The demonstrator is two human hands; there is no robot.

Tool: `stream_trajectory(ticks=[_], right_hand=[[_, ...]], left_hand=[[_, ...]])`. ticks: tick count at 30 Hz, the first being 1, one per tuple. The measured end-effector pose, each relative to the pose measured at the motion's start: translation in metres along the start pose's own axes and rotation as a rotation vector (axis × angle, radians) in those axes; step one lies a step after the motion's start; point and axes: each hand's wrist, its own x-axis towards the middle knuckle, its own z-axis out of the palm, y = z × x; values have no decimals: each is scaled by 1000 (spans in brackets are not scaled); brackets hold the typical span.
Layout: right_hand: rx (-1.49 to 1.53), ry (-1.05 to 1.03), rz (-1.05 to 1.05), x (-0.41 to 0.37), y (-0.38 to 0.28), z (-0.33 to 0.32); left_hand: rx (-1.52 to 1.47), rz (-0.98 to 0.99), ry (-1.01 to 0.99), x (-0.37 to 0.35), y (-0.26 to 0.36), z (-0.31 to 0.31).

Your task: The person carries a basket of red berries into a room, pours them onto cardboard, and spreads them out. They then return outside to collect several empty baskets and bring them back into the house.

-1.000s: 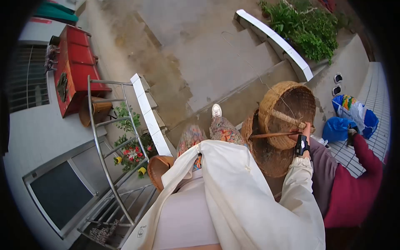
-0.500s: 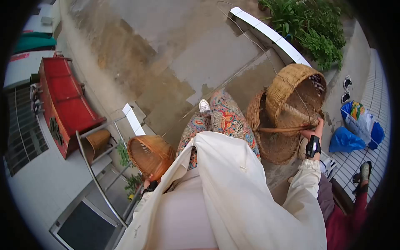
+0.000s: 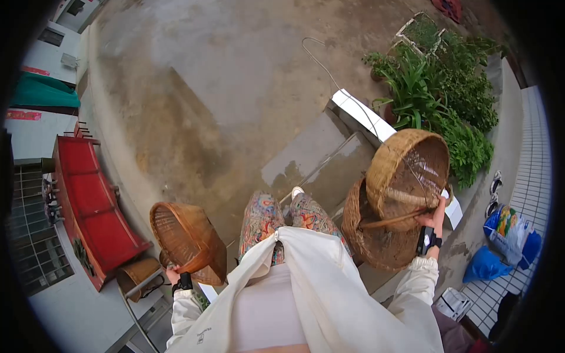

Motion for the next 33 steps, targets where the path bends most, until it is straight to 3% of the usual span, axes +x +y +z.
stream_trajectory(ticks=[2,5,7,9,10,13,14,18,20,22,24,25,26,27,29,31,33], right_hand=[[70,104,3,28,0,62],[42,84,-21,67,-15,135],[134,80,-57,79,-21,196],[104,-68,-51,118,-31,241],[87,-136,-48,122,-33,272],[-8,-15,-146,183,-56,337],[15,35,-178,199,-61,373],[153,-46,-227,277,-87,465],[153,31,-272,331,-101,520],[137,-18,-297,396,-119,593],[123,-165,-156,430,-130,706],[75,-76,-205,464,-134,740],[47,0,-153,526,-145,750],[-39,69,-130,541,-147,761],[-15,-9,-120,563,-175,854],[83,-180,-137,594,-211,979],[170,-22,-134,617,-242,1042]], left_hand=[[-21,33,8,-4,8,76],[-38,146,16,-74,27,228],[-4,177,-12,-68,34,307],[87,202,-32,-38,31,399],[97,165,-141,-22,31,446],[198,134,-284,9,32,566],[195,144,-118,-16,34,627],[238,125,-165,41,60,785],[234,135,-156,61,58,867],[199,131,-238,157,48,941],[244,161,-284,125,41,1026],[142,170,-102,78,31,1078],[110,159,-72,66,27,1113],[140,158,-99,59,31,1117],[105,236,-116,45,36,1187],[55,191,-123,34,56,1272],[96,202,-139,35,65,1345]])
